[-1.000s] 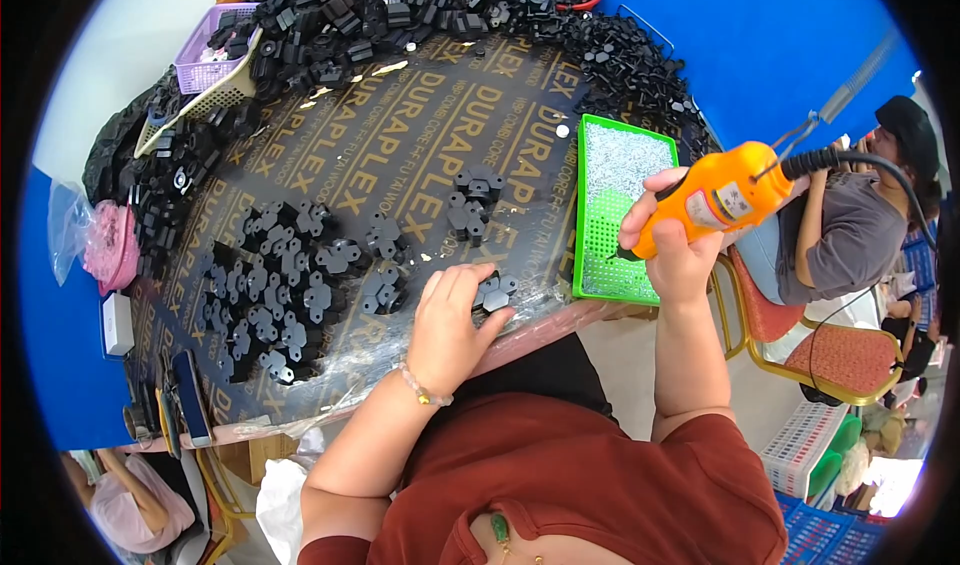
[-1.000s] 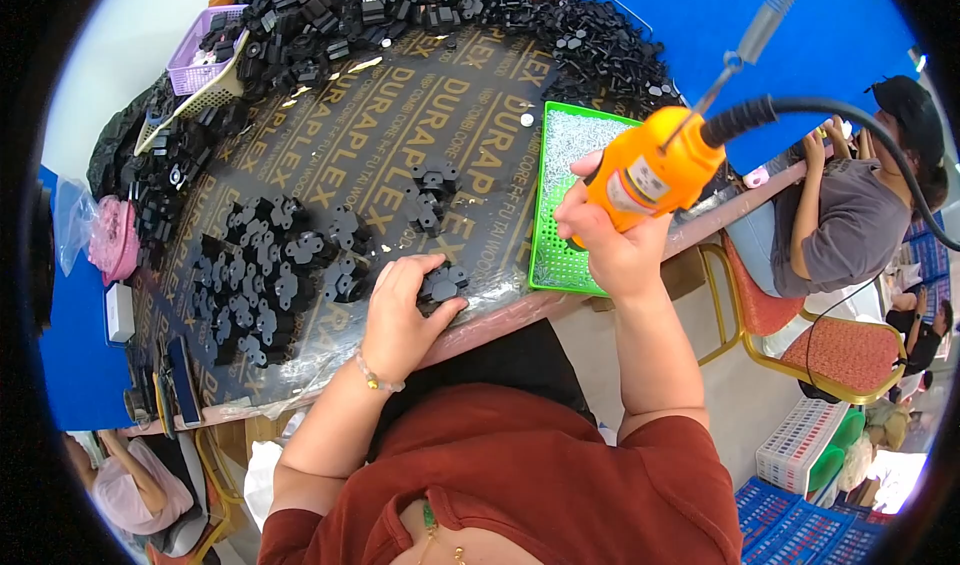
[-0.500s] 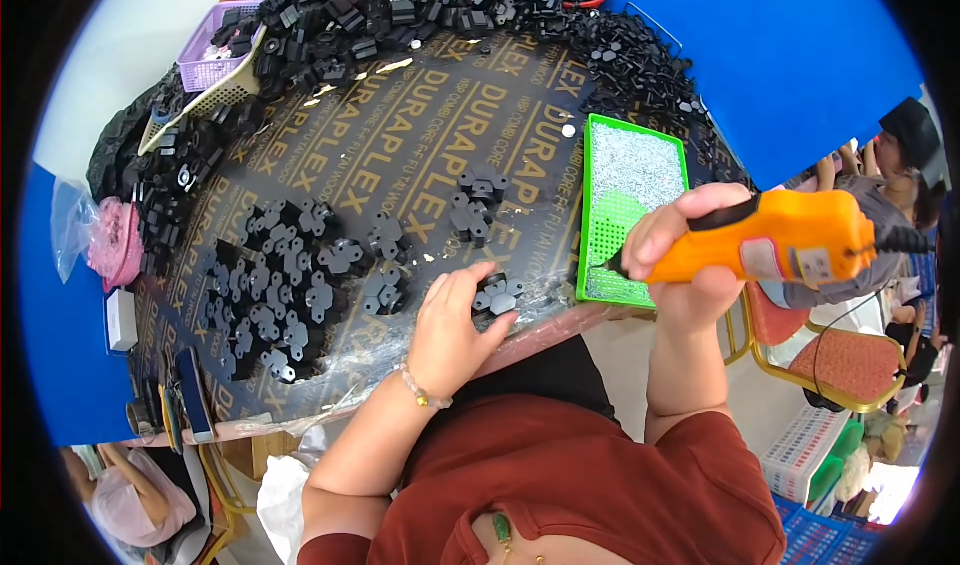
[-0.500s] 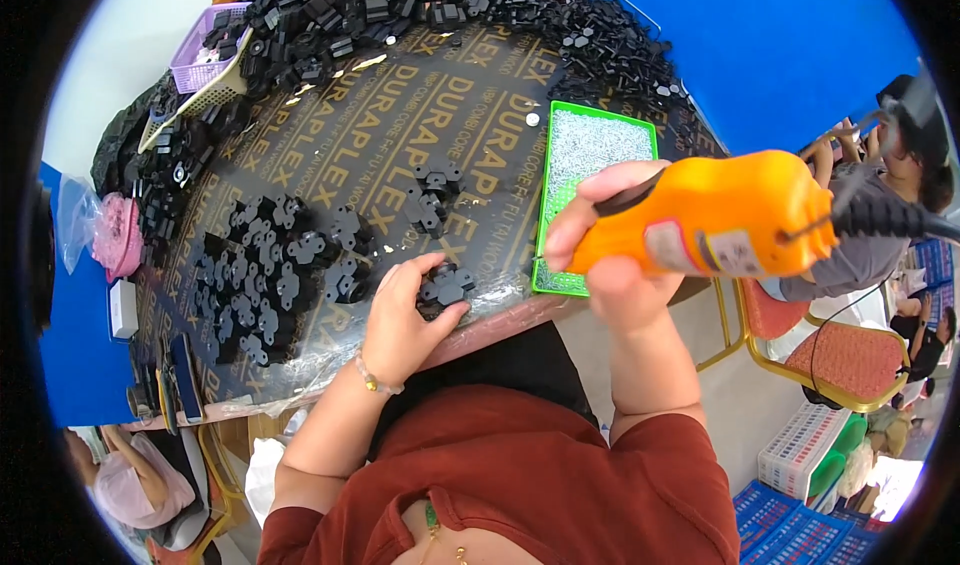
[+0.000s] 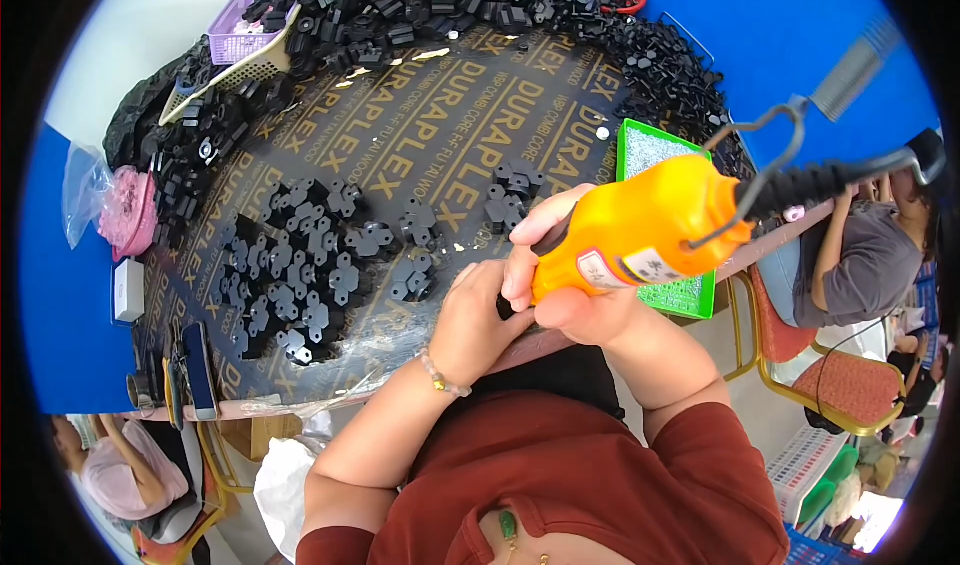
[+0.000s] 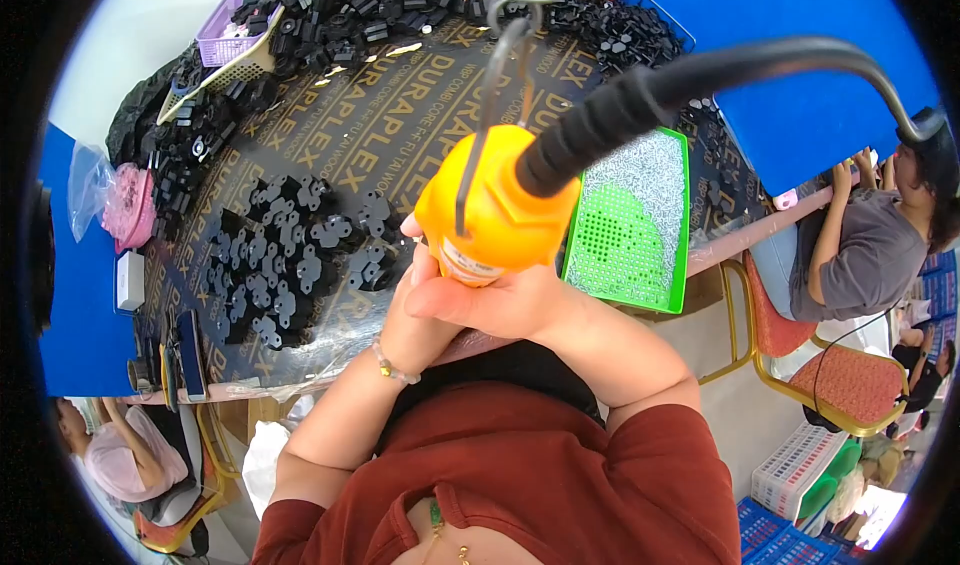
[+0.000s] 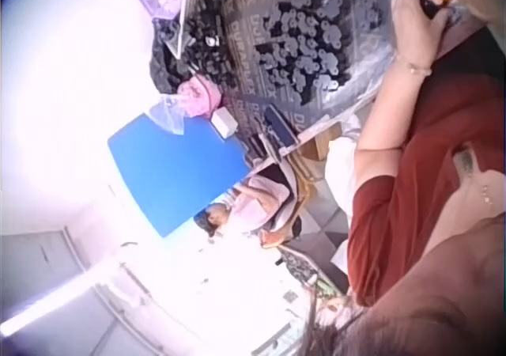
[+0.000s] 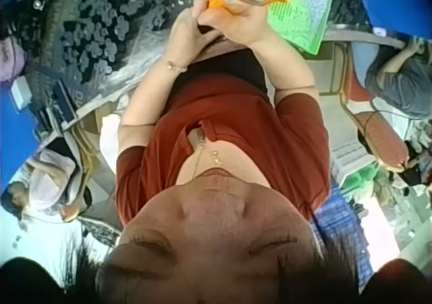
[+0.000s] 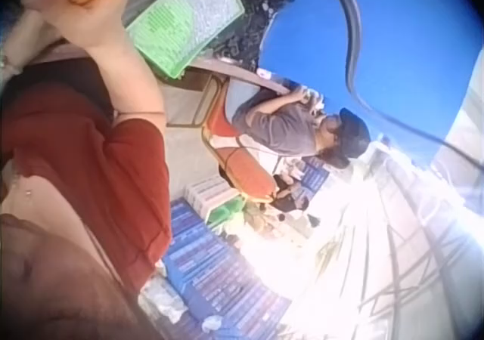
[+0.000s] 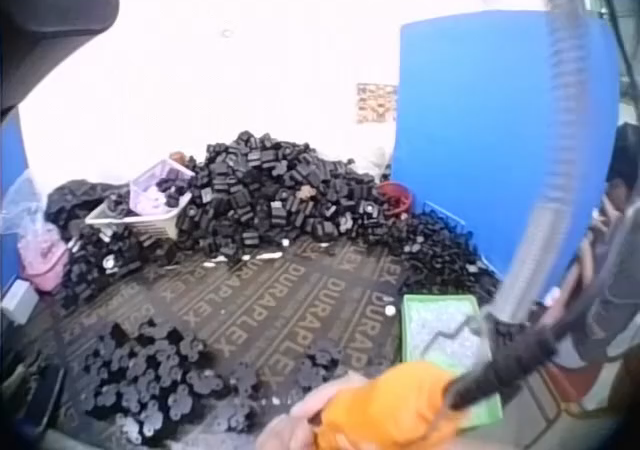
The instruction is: The recorder is assembling small black plastic components by inserting metal pins from a tray and using an orange handheld power tool to secure or process them.
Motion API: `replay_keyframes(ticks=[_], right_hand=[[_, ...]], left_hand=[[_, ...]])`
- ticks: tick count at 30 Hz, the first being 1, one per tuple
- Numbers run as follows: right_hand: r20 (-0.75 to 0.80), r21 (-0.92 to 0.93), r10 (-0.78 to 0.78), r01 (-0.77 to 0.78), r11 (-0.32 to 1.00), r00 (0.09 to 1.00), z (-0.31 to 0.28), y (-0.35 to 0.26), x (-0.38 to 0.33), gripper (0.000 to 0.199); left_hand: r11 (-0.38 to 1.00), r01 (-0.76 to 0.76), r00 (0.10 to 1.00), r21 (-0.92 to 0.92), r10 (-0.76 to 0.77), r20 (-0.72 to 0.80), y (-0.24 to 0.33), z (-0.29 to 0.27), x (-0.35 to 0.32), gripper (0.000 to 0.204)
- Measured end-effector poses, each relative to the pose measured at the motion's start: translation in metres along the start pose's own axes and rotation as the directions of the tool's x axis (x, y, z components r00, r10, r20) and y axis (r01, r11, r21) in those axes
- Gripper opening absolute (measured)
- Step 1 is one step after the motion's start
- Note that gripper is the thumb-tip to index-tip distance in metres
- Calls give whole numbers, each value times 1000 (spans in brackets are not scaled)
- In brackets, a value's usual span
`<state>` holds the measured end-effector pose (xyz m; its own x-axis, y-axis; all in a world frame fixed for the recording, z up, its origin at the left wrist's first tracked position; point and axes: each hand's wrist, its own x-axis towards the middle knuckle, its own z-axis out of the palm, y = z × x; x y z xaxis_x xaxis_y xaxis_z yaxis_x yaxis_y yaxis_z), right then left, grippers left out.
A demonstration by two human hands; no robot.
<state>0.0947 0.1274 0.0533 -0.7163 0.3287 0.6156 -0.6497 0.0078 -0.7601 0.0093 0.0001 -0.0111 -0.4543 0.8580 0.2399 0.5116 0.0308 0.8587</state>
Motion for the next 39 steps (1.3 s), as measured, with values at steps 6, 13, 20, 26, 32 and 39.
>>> replay_keyframes(ticks=[6, 13, 20, 26, 32, 39], right_hand=[[-73, 38, 155, -152, 988, 985, 9, 7, -5, 57], [-104, -34, 169, -173, 984, 980, 17, 4, -4, 54], [-140, -37, 164, -170, 985, 977, 19, 10, -11, 48], [-155, 2, -92, 94, 996, 984, -4, -36, -2, 70], [-313, -357, -214, 94, 929, 925, -64, -64, -27, 62], [-440, -237, -97, -11, 971, 893, -90, -57, -46, 39]], left_hand=[[991, -57, 996, -117, 47, -80, -10, 8, -2, 32], [995, -96, 994, -20, 95, -56, -22, 14, -3, 35], [988, -99, 995, 120, 101, -5, 1, 3, -4, 41], [656, -75, 981, 751, 184, -63, 27, -41, -9, 48], [517, 71, 982, 853, 114, -151, 11, -78, 8, 61], [594, -118, 990, 796, 128, 52, 29, -26, 49, 77]])
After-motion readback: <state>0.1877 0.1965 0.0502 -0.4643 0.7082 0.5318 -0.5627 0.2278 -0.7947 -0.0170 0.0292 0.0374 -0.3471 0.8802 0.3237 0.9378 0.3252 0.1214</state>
